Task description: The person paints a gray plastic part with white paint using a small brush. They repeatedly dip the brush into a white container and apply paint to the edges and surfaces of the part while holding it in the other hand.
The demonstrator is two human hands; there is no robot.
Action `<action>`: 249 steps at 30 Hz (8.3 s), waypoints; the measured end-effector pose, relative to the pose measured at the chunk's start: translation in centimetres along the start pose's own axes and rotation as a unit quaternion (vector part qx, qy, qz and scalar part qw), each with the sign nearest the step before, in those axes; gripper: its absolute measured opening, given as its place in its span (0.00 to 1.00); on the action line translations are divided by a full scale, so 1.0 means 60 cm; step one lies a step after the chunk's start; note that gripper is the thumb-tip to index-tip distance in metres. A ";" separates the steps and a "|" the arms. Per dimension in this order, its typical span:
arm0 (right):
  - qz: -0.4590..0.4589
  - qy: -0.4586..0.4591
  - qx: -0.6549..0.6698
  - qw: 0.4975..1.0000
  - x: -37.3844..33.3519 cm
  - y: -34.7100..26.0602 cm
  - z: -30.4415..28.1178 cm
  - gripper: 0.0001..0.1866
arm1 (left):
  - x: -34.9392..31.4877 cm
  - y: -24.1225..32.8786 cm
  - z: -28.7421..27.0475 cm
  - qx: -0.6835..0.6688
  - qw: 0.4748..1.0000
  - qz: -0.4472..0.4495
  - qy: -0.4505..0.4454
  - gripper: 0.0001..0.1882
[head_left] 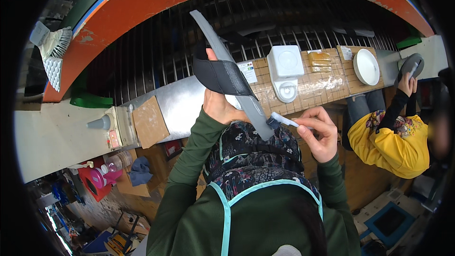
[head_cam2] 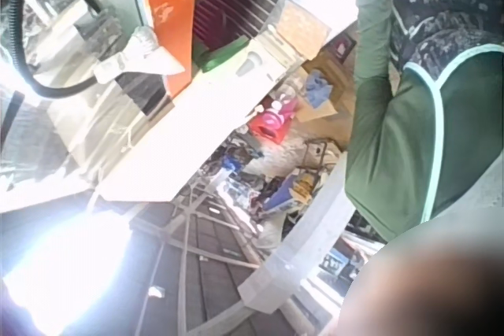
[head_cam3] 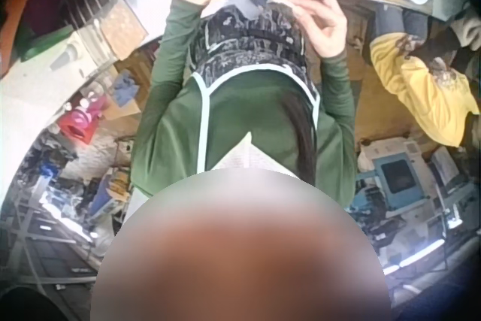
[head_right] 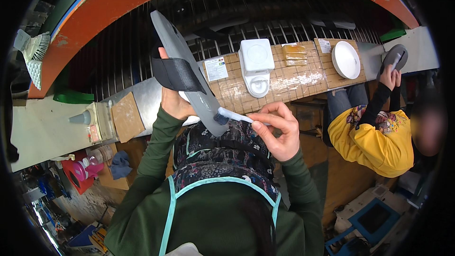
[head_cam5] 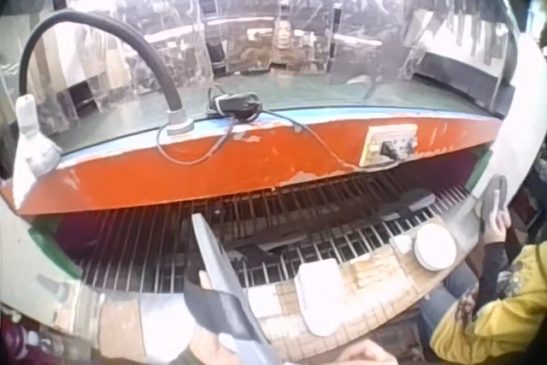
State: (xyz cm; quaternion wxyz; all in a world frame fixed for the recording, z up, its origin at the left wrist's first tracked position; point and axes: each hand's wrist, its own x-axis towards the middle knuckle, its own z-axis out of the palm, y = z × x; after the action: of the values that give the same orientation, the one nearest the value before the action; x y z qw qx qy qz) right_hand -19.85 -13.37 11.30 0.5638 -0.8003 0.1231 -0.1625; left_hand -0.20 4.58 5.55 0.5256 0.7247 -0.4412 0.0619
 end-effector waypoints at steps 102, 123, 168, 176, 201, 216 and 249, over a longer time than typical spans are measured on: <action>-0.267 -0.060 -0.280 0.920 0.098 -0.019 -0.016 0.12 | 0.022 -0.007 -0.037 -0.003 0.994 0.043 -0.096 0.86; -0.264 -0.024 -0.281 0.922 0.092 -0.021 -0.009 0.11 | 0.035 -0.013 -0.042 0.012 0.995 0.033 -0.089 0.86; -0.258 -0.001 -0.263 0.930 0.089 -0.020 -0.003 0.12 | 0.013 -0.052 -0.008 -0.188 0.968 -0.167 -0.016 0.75; -0.285 0.017 -0.263 0.922 0.103 -0.022 0.001 0.13 | -0.007 -0.043 0.021 -0.369 0.885 -0.280 0.055 0.53; -0.339 -0.003 -0.237 0.911 0.163 -0.041 0.012 0.13 | -0.040 0.003 0.061 -0.644 0.585 -0.493 -0.020 0.33; -0.349 -0.026 -0.278 0.894 0.180 -0.038 0.000 0.14 | -0.050 0.033 0.064 -0.761 0.415 -0.478 -0.145 0.41; -0.339 -0.085 -0.289 0.891 0.194 -0.027 -0.013 0.12 | -0.029 0.085 0.051 -0.653 0.440 -0.593 -0.170 0.64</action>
State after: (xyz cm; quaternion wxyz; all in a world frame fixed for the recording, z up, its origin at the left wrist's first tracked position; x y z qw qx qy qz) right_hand -9.45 -17.95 14.50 0.2268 -0.9316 -0.1632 -0.2324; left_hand -5.98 2.80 6.82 0.6664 0.2482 0.1057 -0.6951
